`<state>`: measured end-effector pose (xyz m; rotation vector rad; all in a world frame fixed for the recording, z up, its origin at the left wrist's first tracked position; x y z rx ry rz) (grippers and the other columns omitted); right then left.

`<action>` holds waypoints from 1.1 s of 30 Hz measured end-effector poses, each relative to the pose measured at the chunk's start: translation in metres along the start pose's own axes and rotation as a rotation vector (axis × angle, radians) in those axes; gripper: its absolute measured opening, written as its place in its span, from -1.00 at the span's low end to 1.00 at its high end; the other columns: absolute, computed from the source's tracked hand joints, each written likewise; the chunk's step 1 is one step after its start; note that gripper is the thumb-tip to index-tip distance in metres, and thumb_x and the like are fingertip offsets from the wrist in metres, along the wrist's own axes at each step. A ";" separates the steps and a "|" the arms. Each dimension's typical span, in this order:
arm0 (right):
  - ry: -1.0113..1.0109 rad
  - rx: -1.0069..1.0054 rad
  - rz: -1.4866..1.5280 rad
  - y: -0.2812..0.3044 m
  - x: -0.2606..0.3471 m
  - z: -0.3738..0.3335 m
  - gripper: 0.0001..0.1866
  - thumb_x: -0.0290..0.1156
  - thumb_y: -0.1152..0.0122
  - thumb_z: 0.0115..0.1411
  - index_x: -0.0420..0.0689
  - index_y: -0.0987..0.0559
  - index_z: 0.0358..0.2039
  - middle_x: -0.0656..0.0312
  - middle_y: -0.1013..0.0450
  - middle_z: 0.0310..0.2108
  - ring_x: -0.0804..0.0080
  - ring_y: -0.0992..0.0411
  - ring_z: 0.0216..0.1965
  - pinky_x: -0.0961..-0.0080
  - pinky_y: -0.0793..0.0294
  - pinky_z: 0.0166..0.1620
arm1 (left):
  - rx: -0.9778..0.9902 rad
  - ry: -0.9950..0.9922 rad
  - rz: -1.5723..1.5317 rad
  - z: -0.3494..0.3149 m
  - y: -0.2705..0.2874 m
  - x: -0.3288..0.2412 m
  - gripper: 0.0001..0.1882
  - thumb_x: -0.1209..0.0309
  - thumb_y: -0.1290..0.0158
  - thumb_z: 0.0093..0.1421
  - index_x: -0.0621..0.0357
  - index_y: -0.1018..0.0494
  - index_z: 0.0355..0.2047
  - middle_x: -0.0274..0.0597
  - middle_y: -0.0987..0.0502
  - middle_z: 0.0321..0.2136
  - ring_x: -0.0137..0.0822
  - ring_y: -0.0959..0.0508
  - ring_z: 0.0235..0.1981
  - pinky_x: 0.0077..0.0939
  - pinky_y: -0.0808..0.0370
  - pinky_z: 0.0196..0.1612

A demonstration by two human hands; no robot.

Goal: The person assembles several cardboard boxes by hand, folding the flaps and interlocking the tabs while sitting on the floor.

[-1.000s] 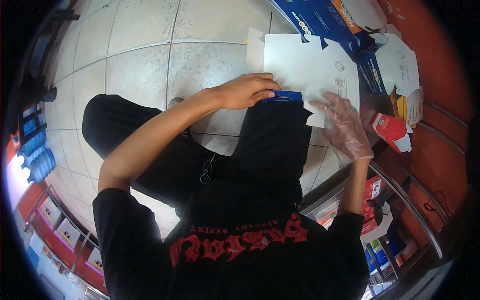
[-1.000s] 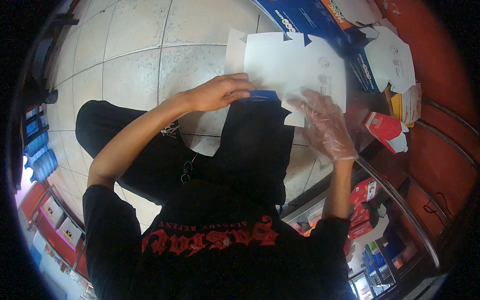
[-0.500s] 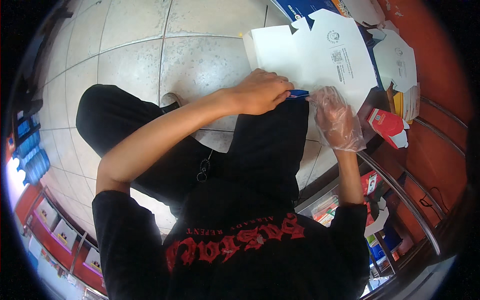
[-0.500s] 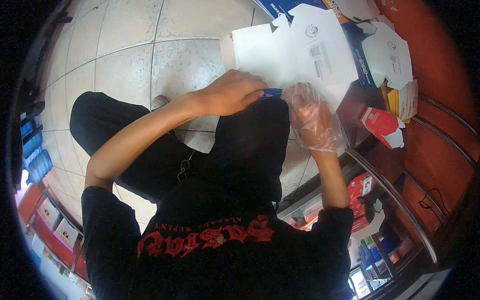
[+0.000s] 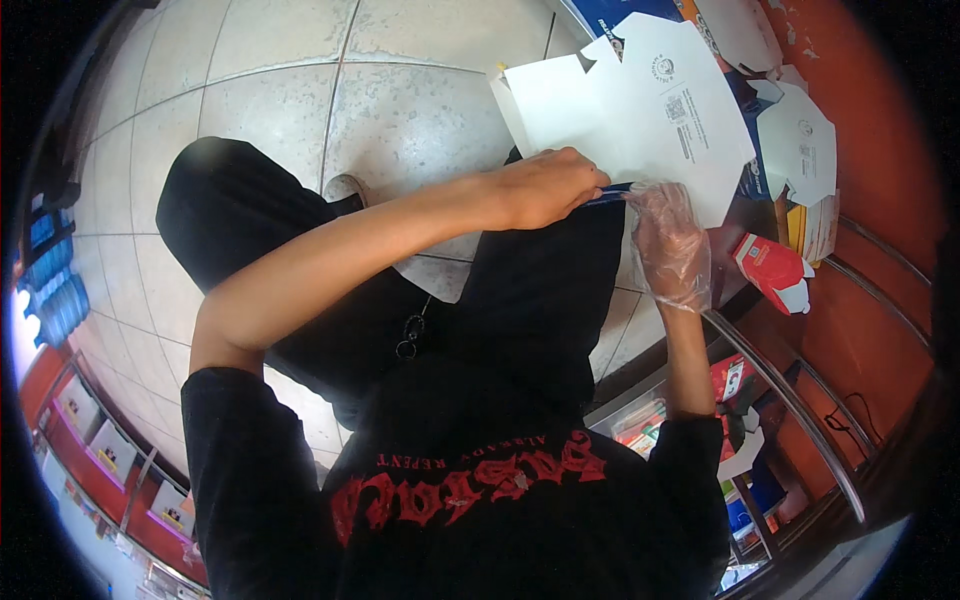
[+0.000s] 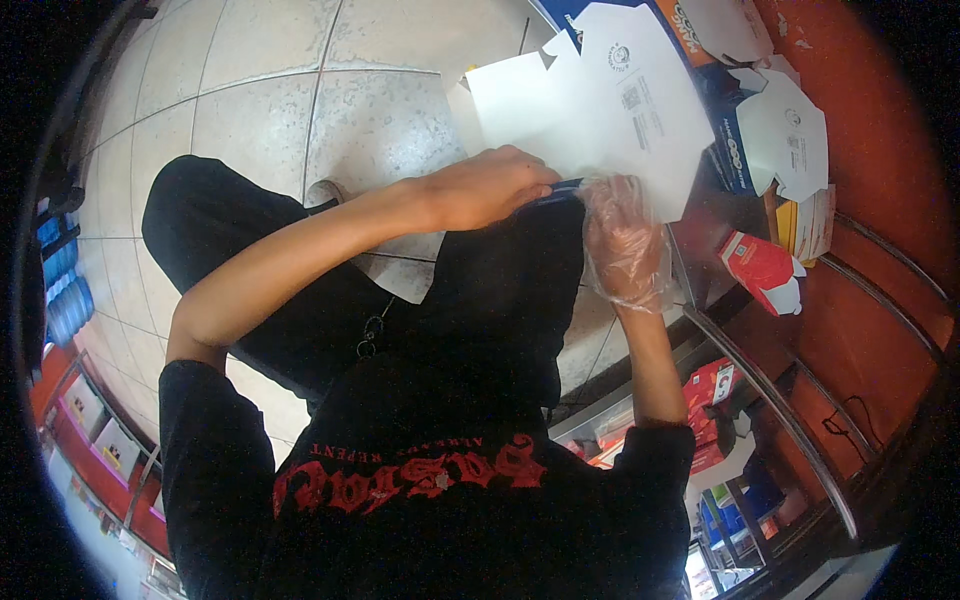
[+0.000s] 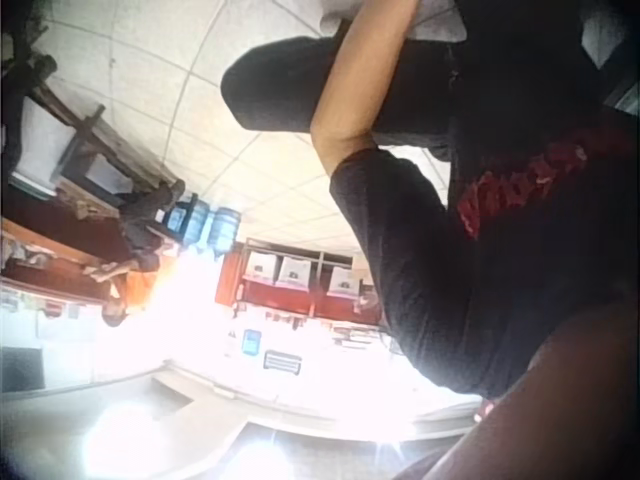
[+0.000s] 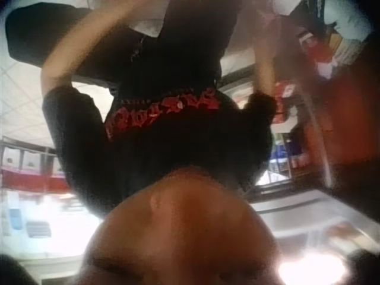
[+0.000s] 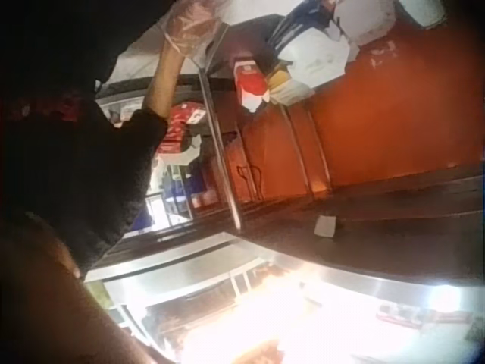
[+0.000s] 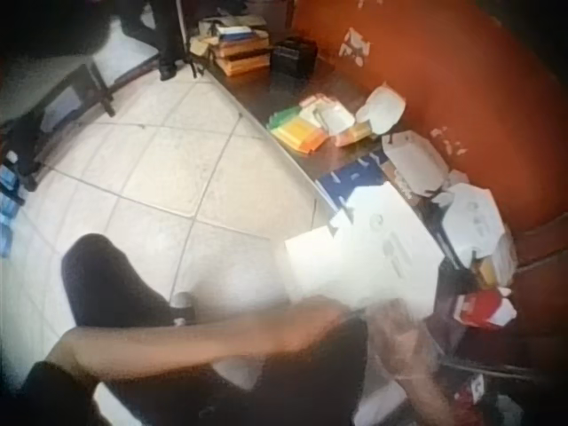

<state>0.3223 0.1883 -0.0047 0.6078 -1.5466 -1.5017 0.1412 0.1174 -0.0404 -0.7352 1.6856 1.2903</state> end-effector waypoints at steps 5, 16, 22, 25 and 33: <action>0.170 0.121 -0.128 -0.004 -0.006 0.010 -0.58 -0.61 -0.24 0.02 -0.06 -0.58 -0.06 0.05 -0.48 0.00 -0.01 -0.48 -0.01 0.16 -0.56 -0.09 | -0.075 -0.038 -0.027 -0.002 0.000 0.001 -0.77 0.42 0.02 0.39 0.37 -0.52 -0.14 0.18 -0.57 -0.18 0.17 -0.54 -0.09 -0.04 -0.45 -0.02; 0.274 0.076 0.170 0.003 0.003 0.038 -0.56 -0.74 -0.17 0.04 -0.11 -0.57 -0.05 0.07 -0.50 -0.14 0.05 -0.51 -0.09 0.21 -0.57 -0.07 | -0.012 0.147 -0.203 0.005 0.002 0.022 -0.73 0.35 -0.02 0.39 0.37 -0.52 -0.15 0.23 -0.60 -0.31 0.16 -0.60 -0.27 -0.12 -0.49 -0.15; 0.167 -0.148 0.311 -0.031 -0.004 0.018 -0.48 -0.76 -0.19 0.10 -0.04 -0.59 0.07 0.07 -0.55 -0.01 0.09 -0.52 0.03 0.26 -0.56 0.03 | -0.007 0.146 -0.180 0.003 0.003 0.019 -0.67 0.28 -0.04 0.39 0.32 -0.53 -0.04 0.21 -0.62 -0.30 0.04 -0.63 -0.32 -0.20 -0.50 -0.18; 0.141 -0.099 0.361 -0.032 0.000 0.020 -0.56 -0.68 -0.25 0.13 -0.05 -0.60 0.03 0.09 -0.56 -0.04 0.10 -0.53 0.00 0.27 -0.56 0.01 | 0.031 0.166 -0.141 0.002 0.008 0.013 -0.66 0.27 -0.04 0.39 0.30 -0.53 -0.01 0.24 -0.62 -0.33 0.01 -0.65 -0.28 -0.21 -0.51 -0.13; 0.095 -0.067 0.515 -0.021 -0.011 0.024 -0.72 -0.45 -0.42 0.12 -0.16 -0.58 -0.17 0.10 -0.55 -0.11 0.09 -0.51 0.03 0.24 -0.51 0.06 | 0.121 -0.180 0.402 -0.042 0.052 0.030 -0.62 0.38 -0.15 0.24 0.12 -0.48 0.07 0.06 -0.52 0.00 0.03 -0.58 -0.04 -0.17 -0.54 -0.02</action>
Point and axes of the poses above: each hand's wrist, its own z-axis towards the middle knuckle, its own y-axis out of the back of the hand, x = y × z, the point moved 3 cm from there along z, towards the middle knuckle
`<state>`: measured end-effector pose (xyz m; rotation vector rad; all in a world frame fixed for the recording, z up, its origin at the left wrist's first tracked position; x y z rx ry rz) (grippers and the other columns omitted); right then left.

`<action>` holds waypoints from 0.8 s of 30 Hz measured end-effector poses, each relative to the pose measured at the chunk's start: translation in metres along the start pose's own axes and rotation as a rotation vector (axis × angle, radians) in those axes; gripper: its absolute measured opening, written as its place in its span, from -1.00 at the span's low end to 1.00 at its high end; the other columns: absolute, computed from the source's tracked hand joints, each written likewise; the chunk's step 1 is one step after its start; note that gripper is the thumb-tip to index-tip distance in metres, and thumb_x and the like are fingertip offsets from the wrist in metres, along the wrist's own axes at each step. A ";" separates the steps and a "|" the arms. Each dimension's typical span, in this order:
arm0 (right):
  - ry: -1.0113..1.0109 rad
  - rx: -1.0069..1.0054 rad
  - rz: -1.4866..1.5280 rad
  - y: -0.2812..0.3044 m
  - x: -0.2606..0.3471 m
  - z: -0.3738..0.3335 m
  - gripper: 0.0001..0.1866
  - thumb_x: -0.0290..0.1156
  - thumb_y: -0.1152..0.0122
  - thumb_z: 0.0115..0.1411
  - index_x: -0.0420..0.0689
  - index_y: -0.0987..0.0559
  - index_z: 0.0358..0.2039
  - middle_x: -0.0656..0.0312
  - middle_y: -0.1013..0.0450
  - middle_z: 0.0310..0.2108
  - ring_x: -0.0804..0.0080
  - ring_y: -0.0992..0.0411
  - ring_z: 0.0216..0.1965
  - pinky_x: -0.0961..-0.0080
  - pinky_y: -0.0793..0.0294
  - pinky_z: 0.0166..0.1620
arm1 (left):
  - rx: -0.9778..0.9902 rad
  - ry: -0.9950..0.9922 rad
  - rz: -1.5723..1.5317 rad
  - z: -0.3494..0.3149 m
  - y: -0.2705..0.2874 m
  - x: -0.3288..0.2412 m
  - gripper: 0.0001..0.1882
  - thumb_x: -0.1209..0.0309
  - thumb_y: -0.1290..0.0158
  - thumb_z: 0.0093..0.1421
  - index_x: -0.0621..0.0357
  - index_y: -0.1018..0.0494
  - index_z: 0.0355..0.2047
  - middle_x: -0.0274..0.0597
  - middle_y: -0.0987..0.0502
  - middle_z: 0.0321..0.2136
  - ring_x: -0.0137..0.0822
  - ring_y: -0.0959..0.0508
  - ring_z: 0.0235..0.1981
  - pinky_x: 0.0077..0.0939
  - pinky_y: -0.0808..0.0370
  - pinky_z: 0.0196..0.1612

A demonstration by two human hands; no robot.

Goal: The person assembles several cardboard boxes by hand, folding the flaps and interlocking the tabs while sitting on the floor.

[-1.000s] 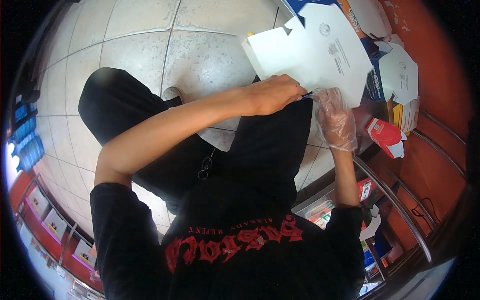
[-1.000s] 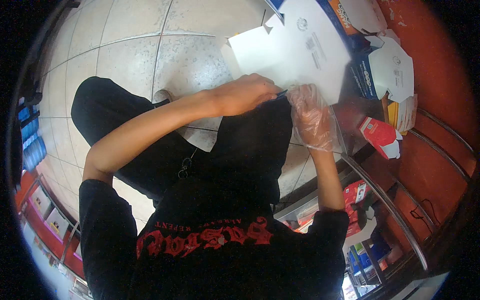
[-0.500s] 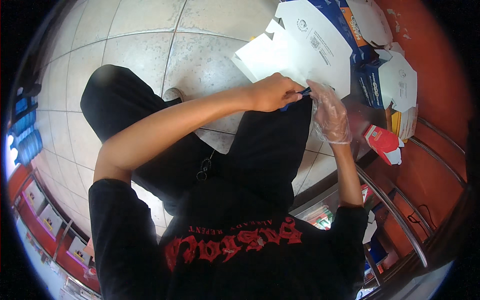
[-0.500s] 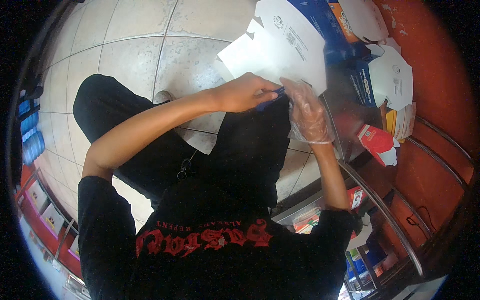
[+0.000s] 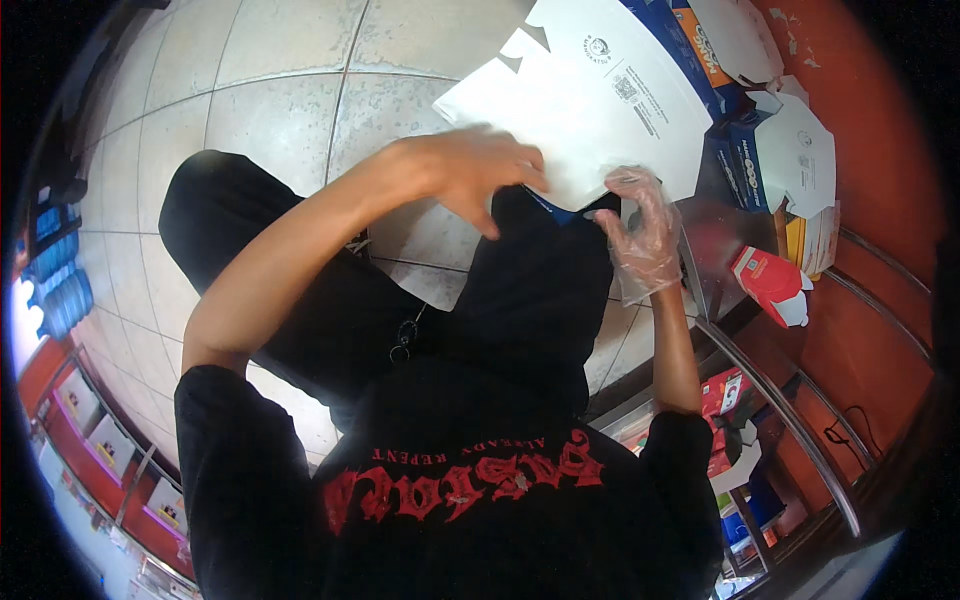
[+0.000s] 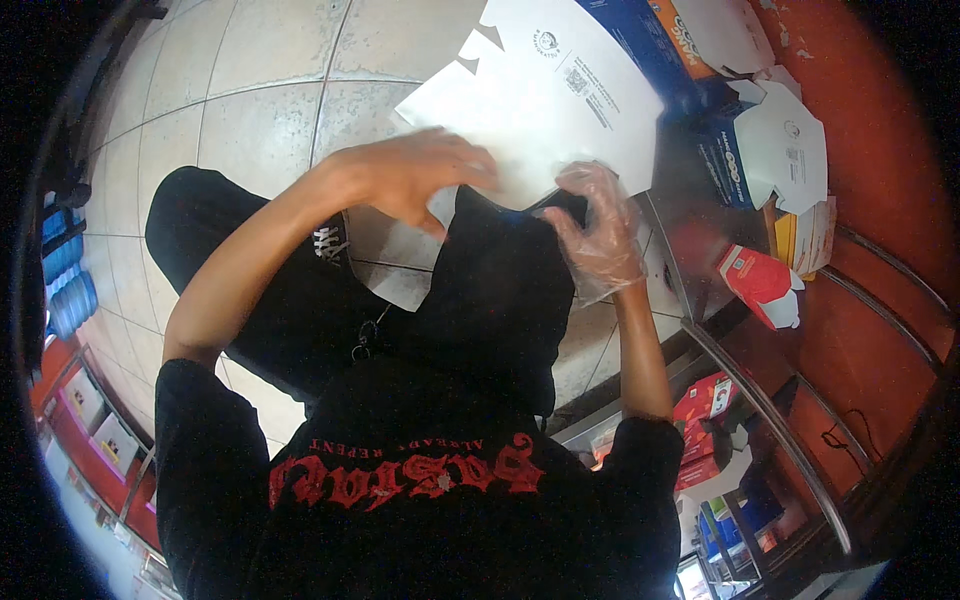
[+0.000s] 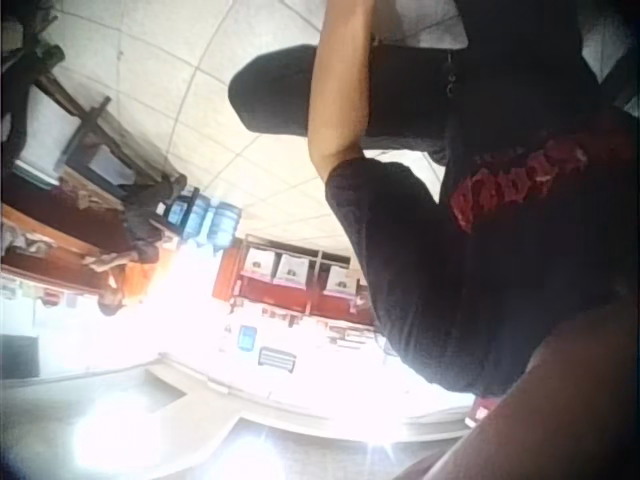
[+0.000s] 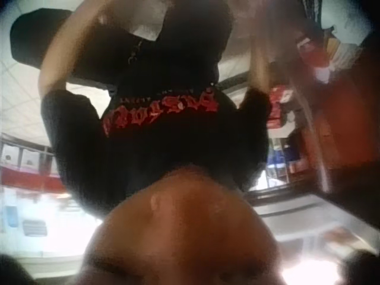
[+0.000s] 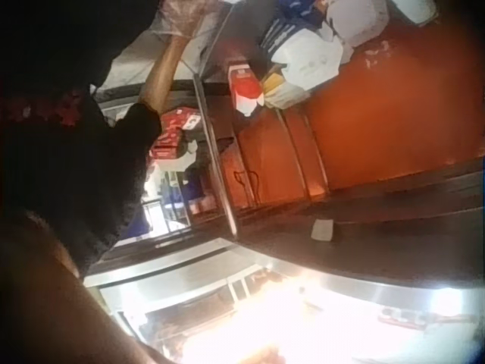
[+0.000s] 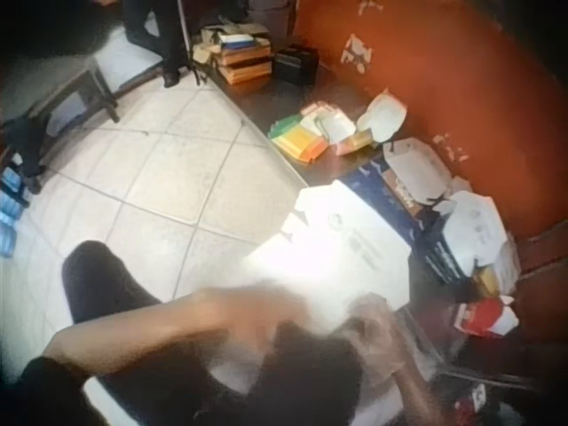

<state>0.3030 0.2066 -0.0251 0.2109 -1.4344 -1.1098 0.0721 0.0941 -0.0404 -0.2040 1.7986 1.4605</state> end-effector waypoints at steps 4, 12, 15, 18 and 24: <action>-0.051 -0.115 0.001 -0.003 -0.013 0.003 -0.69 -0.48 -0.34 0.11 -0.12 -0.59 -0.09 0.11 -0.47 0.05 0.12 -0.47 0.08 0.22 -0.51 0.07 | -0.057 0.181 0.256 0.001 0.004 0.013 -0.65 0.56 -0.16 0.09 0.16 -0.47 -0.07 -0.03 -0.53 -0.15 0.02 -0.60 -0.10 -0.15 -0.58 -0.11; -0.039 0.235 -0.474 -0.007 0.049 0.004 -0.50 -0.66 -0.18 -0.07 -0.02 -0.59 -0.05 0.21 -0.42 0.10 0.14 -0.40 0.05 0.23 -0.46 0.08 | 0.162 0.174 -0.093 0.014 -0.015 -0.024 -0.46 0.25 -0.23 0.21 0.14 -0.40 0.16 0.00 -0.52 0.04 0.06 -0.57 -0.02 -0.09 -0.53 0.04; 0.026 0.083 -0.296 -0.009 -0.011 -0.014 -0.55 -0.77 -0.07 -0.10 -0.11 -0.59 -0.17 0.15 -0.48 -0.01 0.05 -0.46 -0.01 0.18 -0.50 0.06 | 0.230 0.078 -0.305 0.010 -0.013 -0.029 -0.16 0.11 -0.32 0.09 0.02 -0.24 0.34 -0.01 -0.36 0.26 0.07 -0.40 0.24 -0.03 -0.33 0.31; 0.054 -0.017 -0.108 0.003 -0.046 -0.010 -0.56 -0.82 -0.04 -0.11 -0.13 -0.58 -0.21 0.13 -0.48 -0.02 0.02 -0.48 0.00 0.17 -0.50 0.05 | 0.293 0.044 0.048 0.001 -0.001 -0.025 0.05 0.14 -0.39 -0.02 -0.15 -0.08 0.43 -0.14 -0.16 0.40 -0.02 -0.20 0.39 -0.09 -0.02 0.50; -0.020 0.084 -0.232 0.019 -0.059 0.011 -0.47 -0.80 -0.10 -0.18 -0.01 -0.59 -0.18 0.22 -0.48 0.05 0.13 -0.44 0.07 0.24 -0.47 0.06 | 0.099 -0.002 0.399 0.014 -0.034 -0.027 -0.33 0.46 -0.12 0.19 0.03 -0.24 0.33 -0.17 -0.28 0.31 -0.09 -0.29 0.33 -0.17 -0.18 0.43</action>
Point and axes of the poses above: each hand's wrist, its own z-axis towards the middle knuckle, its own y-axis out of the back of the hand, x = y × z, the point moved 3 cm from there along z, towards the middle knuckle
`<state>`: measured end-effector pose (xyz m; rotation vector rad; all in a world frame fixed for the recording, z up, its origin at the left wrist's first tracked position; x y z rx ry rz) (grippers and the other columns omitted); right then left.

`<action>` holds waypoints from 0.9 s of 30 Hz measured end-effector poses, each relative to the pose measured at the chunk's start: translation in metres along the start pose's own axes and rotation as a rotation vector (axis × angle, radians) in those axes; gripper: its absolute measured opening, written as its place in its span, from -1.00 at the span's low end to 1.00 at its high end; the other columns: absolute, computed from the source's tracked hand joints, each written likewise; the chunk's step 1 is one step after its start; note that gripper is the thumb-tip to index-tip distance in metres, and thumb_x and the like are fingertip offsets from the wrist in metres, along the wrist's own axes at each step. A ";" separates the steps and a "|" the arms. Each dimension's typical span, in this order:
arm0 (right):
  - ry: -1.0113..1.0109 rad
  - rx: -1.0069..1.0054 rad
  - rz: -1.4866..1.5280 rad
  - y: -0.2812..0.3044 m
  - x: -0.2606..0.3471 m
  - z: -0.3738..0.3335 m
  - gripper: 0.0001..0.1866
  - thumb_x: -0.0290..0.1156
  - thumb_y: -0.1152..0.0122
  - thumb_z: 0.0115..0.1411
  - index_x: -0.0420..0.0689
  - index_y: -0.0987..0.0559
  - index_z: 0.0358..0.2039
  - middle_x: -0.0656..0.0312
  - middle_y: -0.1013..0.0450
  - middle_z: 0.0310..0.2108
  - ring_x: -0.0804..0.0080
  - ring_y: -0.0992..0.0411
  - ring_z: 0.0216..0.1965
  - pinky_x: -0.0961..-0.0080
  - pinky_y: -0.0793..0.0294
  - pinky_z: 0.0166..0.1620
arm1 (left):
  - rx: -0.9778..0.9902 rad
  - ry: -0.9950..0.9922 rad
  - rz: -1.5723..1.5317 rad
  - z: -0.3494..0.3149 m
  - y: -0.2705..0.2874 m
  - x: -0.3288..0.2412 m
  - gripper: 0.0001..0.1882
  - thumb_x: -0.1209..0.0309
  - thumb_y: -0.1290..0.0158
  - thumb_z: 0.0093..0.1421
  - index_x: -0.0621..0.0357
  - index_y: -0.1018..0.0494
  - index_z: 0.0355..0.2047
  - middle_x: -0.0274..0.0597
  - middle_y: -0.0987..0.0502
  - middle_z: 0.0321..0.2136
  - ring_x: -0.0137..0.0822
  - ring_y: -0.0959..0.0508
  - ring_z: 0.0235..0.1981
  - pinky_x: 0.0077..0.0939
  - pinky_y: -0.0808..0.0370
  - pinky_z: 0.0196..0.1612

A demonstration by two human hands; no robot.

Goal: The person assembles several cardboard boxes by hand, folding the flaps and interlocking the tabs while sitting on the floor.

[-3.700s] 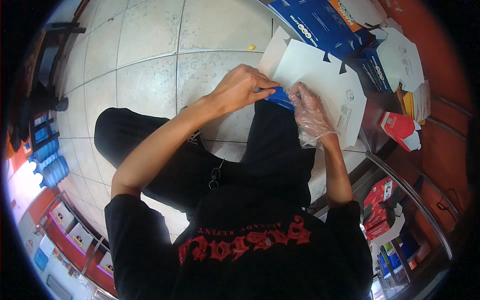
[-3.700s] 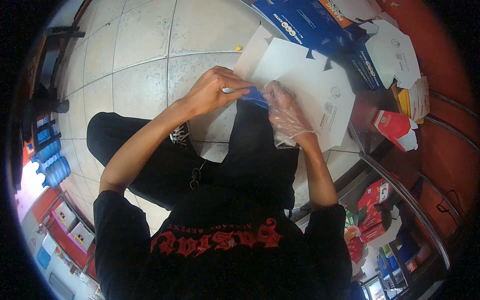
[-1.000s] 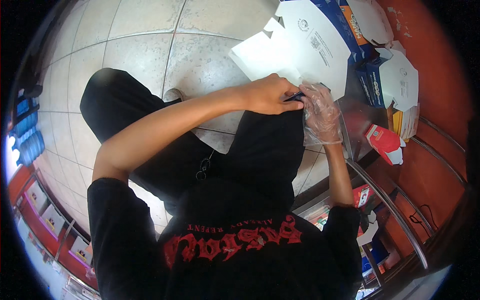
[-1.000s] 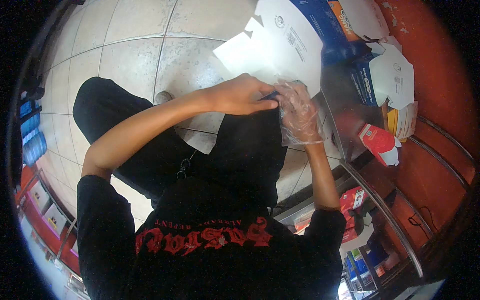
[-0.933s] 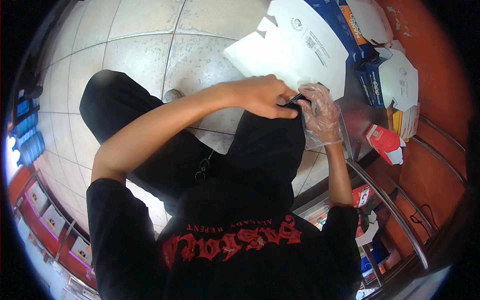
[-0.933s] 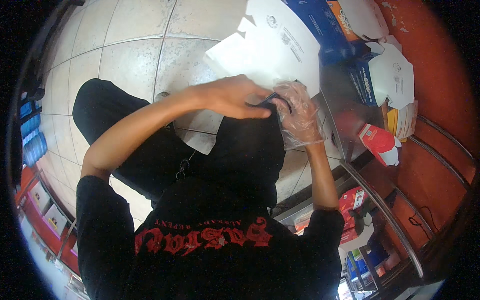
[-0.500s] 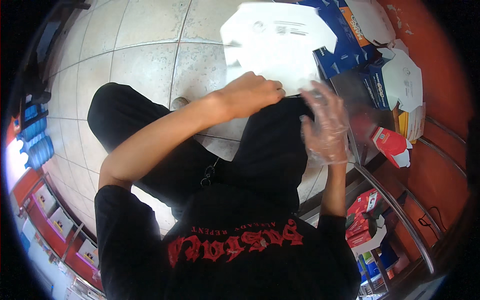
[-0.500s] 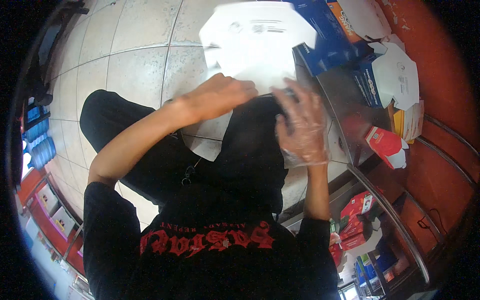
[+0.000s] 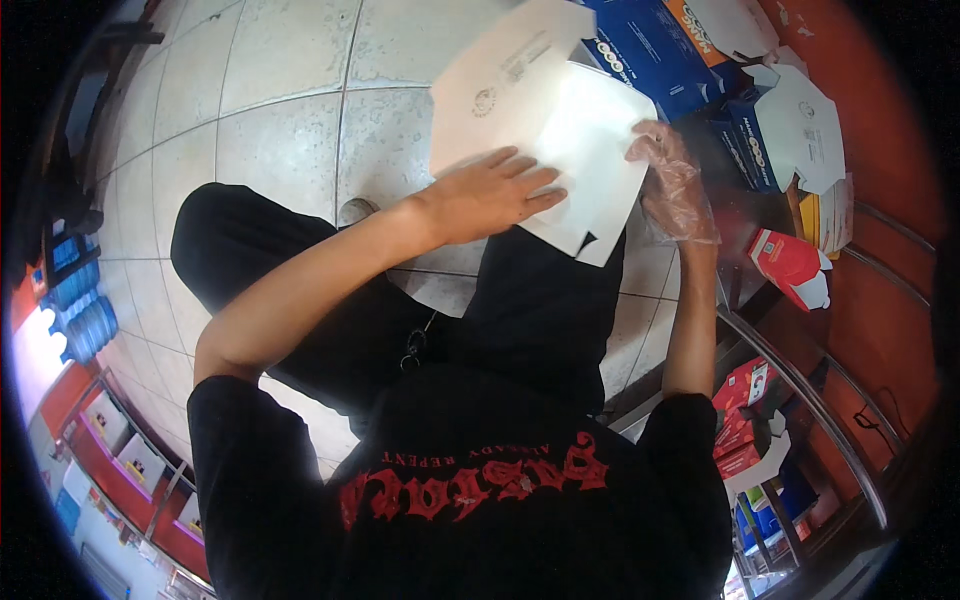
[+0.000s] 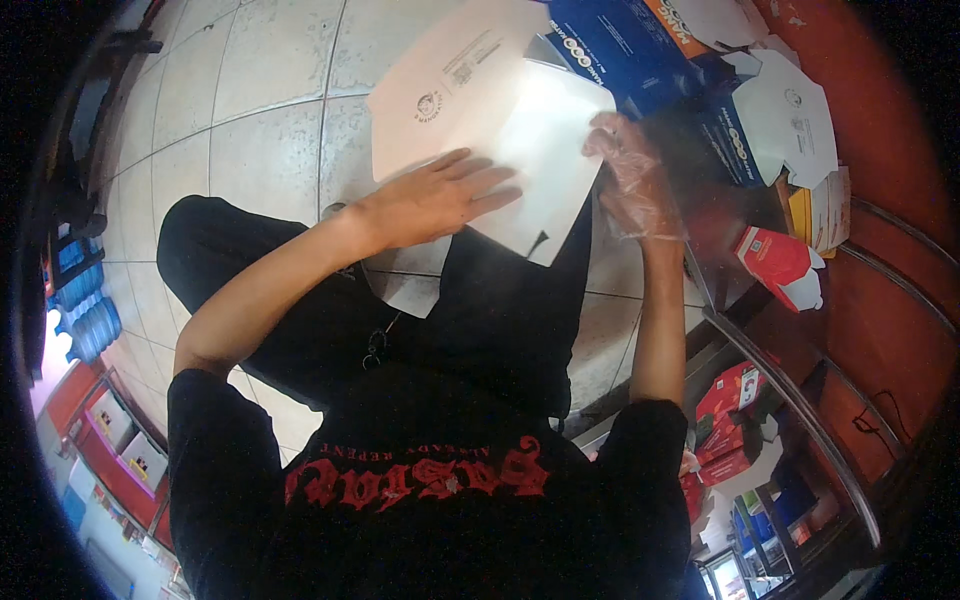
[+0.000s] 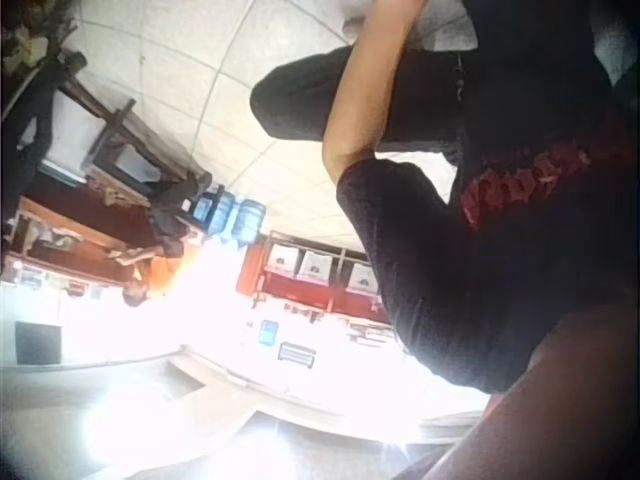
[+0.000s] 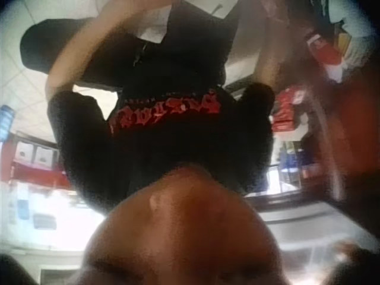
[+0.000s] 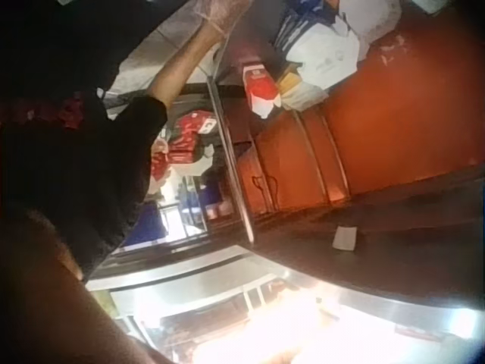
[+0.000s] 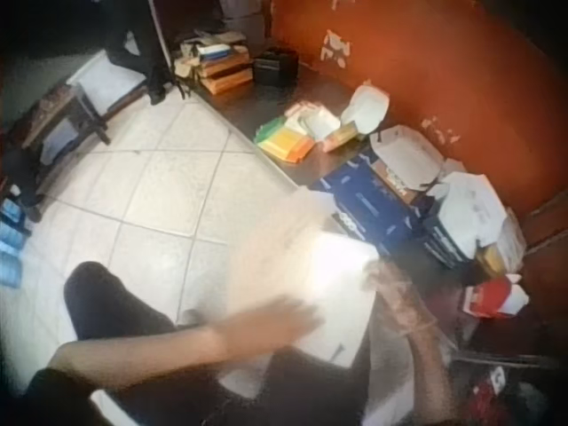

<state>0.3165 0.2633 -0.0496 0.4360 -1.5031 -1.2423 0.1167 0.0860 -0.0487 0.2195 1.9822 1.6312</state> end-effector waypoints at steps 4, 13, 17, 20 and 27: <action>0.114 0.033 -0.194 0.019 0.058 -0.002 -0.51 -0.74 -0.17 -0.18 0.09 -0.60 -0.23 0.33 -0.45 0.12 0.23 -0.39 0.11 0.32 -0.41 0.04 | 0.019 0.046 -0.165 -0.001 0.010 0.004 -0.41 0.53 -0.10 0.19 0.10 -0.30 0.26 -0.11 -0.35 0.21 -0.02 -0.39 0.26 -0.11 -0.31 0.36; 0.069 -0.012 0.212 -0.005 0.041 -0.049 -0.53 -0.83 -0.22 -0.07 -0.03 -0.60 -0.18 0.18 -0.54 -0.09 0.11 -0.53 -0.04 0.23 -0.55 0.05 | -0.094 0.307 0.042 0.022 -0.019 -0.017 -0.23 0.53 -0.17 0.11 0.10 -0.14 0.33 -0.04 -0.36 0.14 -0.05 -0.44 0.17 0.12 -0.33 0.30; 0.132 -0.003 0.144 0.005 0.049 -0.049 -0.53 -0.82 -0.26 -0.07 -0.04 -0.60 -0.16 0.17 -0.53 -0.07 0.12 -0.51 -0.01 0.26 -0.56 0.03 | -0.171 0.273 0.131 0.024 -0.027 -0.016 -0.29 0.54 -0.14 0.14 0.10 -0.18 0.31 -0.10 -0.39 0.07 -0.09 -0.44 0.14 0.14 -0.33 0.30; 0.190 -0.102 0.206 0.009 0.042 -0.060 -0.55 -0.80 -0.24 -0.05 -0.06 -0.60 -0.15 0.16 -0.51 -0.06 0.12 -0.50 -0.01 0.26 -0.56 0.03 | -0.241 0.222 0.008 0.023 -0.027 -0.004 -0.41 0.54 -0.12 0.19 0.10 -0.27 0.25 -0.12 -0.43 0.02 -0.06 -0.49 0.08 0.09 -0.37 0.27; 0.127 0.040 0.065 0.014 0.053 -0.048 -0.46 -0.77 -0.22 -0.04 -0.01 -0.59 -0.03 0.15 -0.47 -0.11 0.13 -0.49 -0.08 0.22 -0.56 -0.03 | -0.308 0.333 -0.603 0.031 -0.003 0.013 -0.72 0.54 -0.09 0.26 0.19 -0.52 -0.01 0.03 -0.57 -0.20 0.12 -0.59 -0.22 -0.14 -0.56 -0.10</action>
Point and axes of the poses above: each hand's wrist, its own z-axis towards the middle knuckle, its own y-axis out of the back of the hand, x = y × z, the point moved 3 cm from there along z, towards the middle knuckle
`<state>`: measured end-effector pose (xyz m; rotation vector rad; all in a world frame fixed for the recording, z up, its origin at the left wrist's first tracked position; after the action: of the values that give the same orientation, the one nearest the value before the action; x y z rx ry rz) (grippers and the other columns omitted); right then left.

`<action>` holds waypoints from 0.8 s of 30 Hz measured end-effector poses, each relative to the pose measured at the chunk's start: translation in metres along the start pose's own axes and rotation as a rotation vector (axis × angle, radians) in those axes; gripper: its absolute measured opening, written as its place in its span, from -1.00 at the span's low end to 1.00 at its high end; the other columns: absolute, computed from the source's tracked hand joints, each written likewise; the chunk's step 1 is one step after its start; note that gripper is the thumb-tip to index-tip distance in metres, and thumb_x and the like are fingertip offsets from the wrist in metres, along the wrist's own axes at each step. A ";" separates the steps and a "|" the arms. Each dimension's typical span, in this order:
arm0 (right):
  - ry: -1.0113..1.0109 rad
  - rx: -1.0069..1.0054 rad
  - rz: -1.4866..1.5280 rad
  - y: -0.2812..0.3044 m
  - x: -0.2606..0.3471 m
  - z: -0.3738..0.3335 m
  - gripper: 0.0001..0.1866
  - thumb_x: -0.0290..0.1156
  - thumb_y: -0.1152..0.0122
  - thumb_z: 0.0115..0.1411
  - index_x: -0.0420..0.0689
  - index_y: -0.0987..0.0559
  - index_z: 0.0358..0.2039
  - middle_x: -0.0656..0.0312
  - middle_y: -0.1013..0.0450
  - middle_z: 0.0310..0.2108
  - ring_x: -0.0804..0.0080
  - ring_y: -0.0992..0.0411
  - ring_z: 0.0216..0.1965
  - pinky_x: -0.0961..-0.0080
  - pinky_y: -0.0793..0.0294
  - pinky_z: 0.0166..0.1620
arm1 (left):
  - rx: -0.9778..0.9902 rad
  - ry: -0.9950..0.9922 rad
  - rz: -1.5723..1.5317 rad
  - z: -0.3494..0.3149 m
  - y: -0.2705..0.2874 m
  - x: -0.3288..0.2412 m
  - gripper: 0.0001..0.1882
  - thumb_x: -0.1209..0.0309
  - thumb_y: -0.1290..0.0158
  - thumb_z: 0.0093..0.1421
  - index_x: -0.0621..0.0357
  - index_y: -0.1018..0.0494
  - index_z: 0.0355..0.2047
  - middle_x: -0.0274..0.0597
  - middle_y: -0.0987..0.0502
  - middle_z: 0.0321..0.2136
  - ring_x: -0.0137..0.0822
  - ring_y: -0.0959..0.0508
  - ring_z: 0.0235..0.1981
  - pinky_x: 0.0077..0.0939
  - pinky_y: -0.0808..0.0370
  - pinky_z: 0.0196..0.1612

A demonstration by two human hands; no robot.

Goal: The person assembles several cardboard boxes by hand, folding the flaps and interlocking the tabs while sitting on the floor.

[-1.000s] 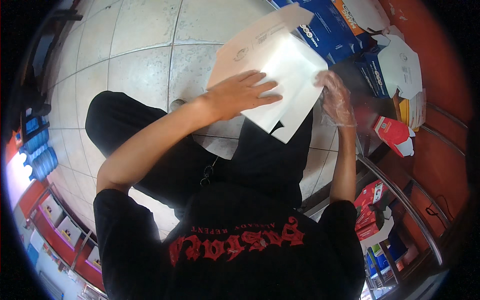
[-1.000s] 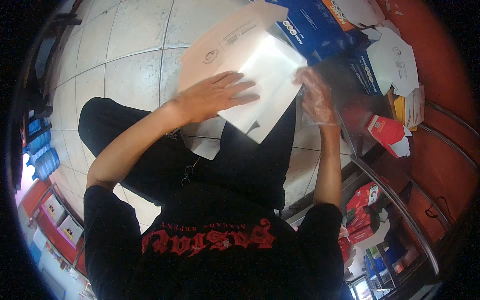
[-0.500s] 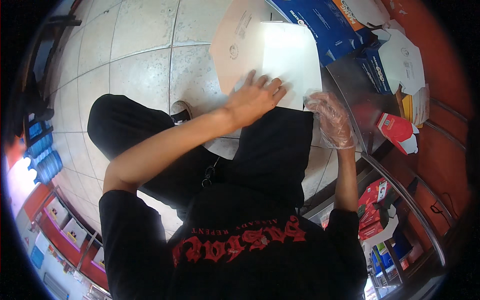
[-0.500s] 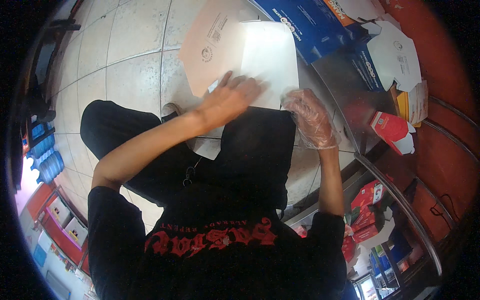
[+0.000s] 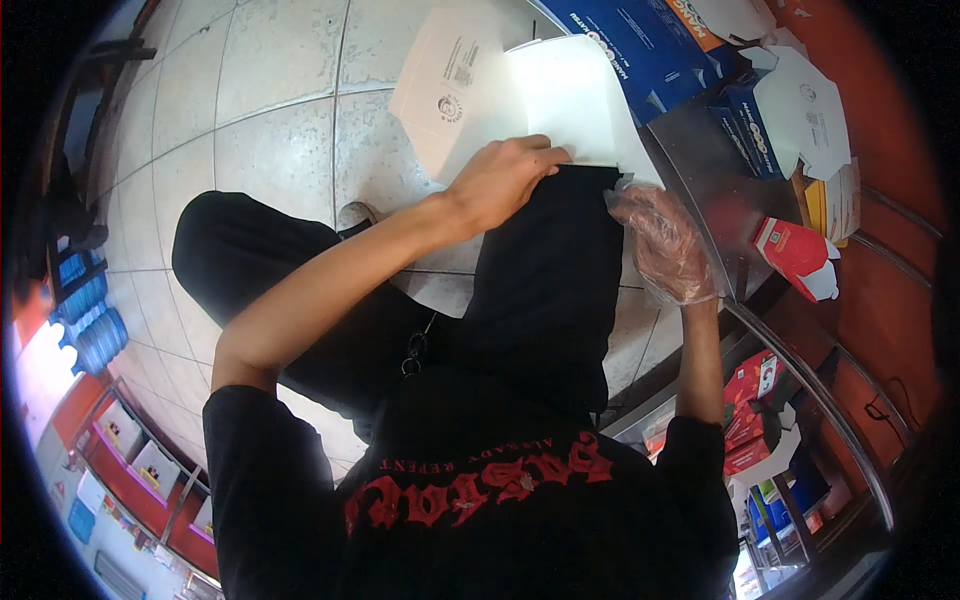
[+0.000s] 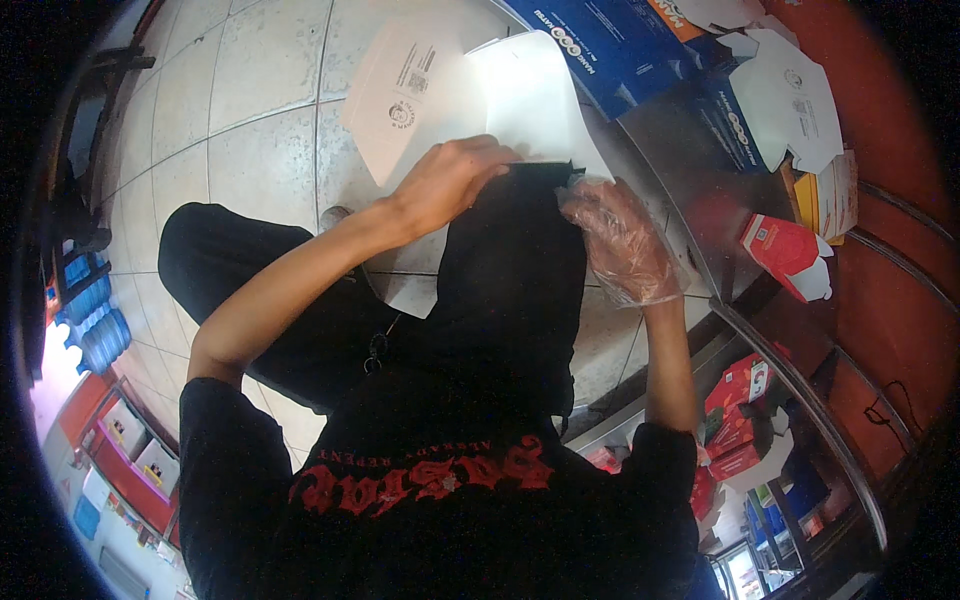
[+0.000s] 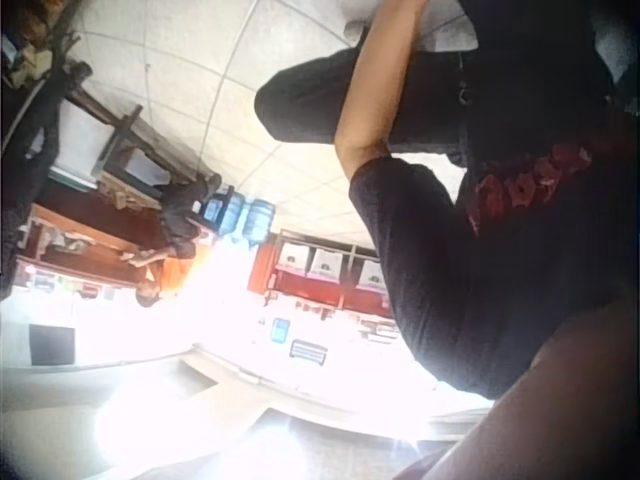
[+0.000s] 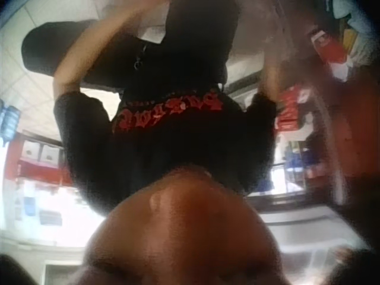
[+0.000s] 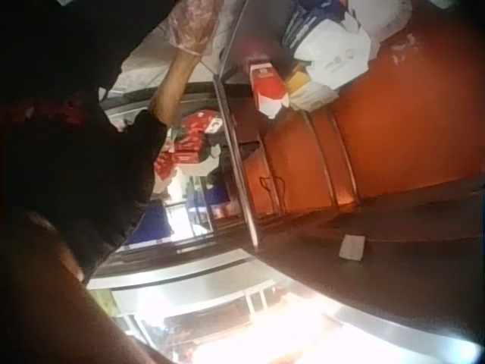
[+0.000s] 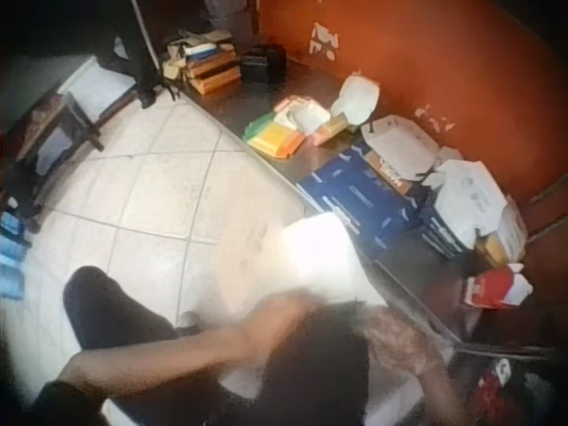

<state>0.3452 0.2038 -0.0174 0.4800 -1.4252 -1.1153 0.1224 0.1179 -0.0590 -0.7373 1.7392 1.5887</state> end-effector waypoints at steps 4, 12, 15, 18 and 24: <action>-0.011 0.002 -0.023 -0.001 0.006 0.010 -0.45 -0.73 -0.24 -0.02 0.04 -0.58 0.00 0.21 -0.44 -0.01 0.16 -0.47 -0.05 0.26 -0.56 -0.02 | 0.018 0.072 -0.086 0.012 0.008 0.004 -0.75 0.56 -0.08 0.27 0.26 -0.52 -0.04 0.10 -0.62 -0.22 0.09 -0.62 -0.26 -0.21 -0.56 -0.16; 0.025 0.048 -0.346 0.043 0.002 0.040 -0.24 -0.77 -0.17 -0.03 0.22 -0.54 0.17 0.31 -0.35 0.23 0.23 -0.35 0.18 0.22 -0.39 0.24 | 0.199 0.232 -0.206 0.031 0.014 0.024 -0.67 0.49 -0.15 0.23 0.25 -0.53 0.02 0.08 -0.65 -0.23 -0.11 -0.64 -0.20 -0.23 -0.51 -0.03; 0.099 0.084 -0.299 0.039 -0.024 0.059 -0.29 -0.75 -0.19 -0.03 0.20 -0.55 0.12 0.29 -0.36 0.25 0.21 -0.37 0.18 0.24 -0.41 0.22 | 0.288 0.259 -0.260 0.043 0.013 0.038 -0.61 0.49 -0.17 0.21 0.23 -0.51 0.06 0.05 -0.64 -0.21 -0.13 -0.62 -0.19 -0.29 -0.51 -0.01; 0.280 0.099 -0.320 0.030 -0.024 0.084 -0.43 -0.73 -0.23 -0.03 0.10 -0.58 0.00 0.27 -0.43 0.16 0.22 -0.42 0.12 0.29 -0.46 0.16 | 0.237 0.221 -0.318 0.045 0.004 0.051 -0.60 0.47 -0.18 0.20 0.21 -0.50 0.07 0.04 -0.64 -0.17 -0.15 -0.62 -0.17 -0.31 -0.50 0.00; 0.321 0.195 -0.114 0.006 -0.049 0.096 -0.70 -0.65 -0.32 0.01 -0.07 -0.61 -0.23 0.26 -0.55 -0.20 0.22 -0.49 -0.08 0.29 -0.50 -0.03 | 0.063 0.308 -0.256 0.040 0.009 0.037 -0.64 0.44 -0.19 0.19 0.20 -0.52 0.01 0.07 -0.64 -0.11 -0.17 -0.62 -0.13 -0.32 -0.50 0.00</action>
<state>0.2688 0.2798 -0.0231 0.8499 -1.2392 -0.9422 0.0961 0.1598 -0.0837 -1.1726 1.8118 1.2926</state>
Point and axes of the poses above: each hand's wrist, its own z-axis towards the middle knuckle, its own y-axis out of the back of the hand, x = y × z, the point moved 3 cm from there along z, towards the middle knuckle
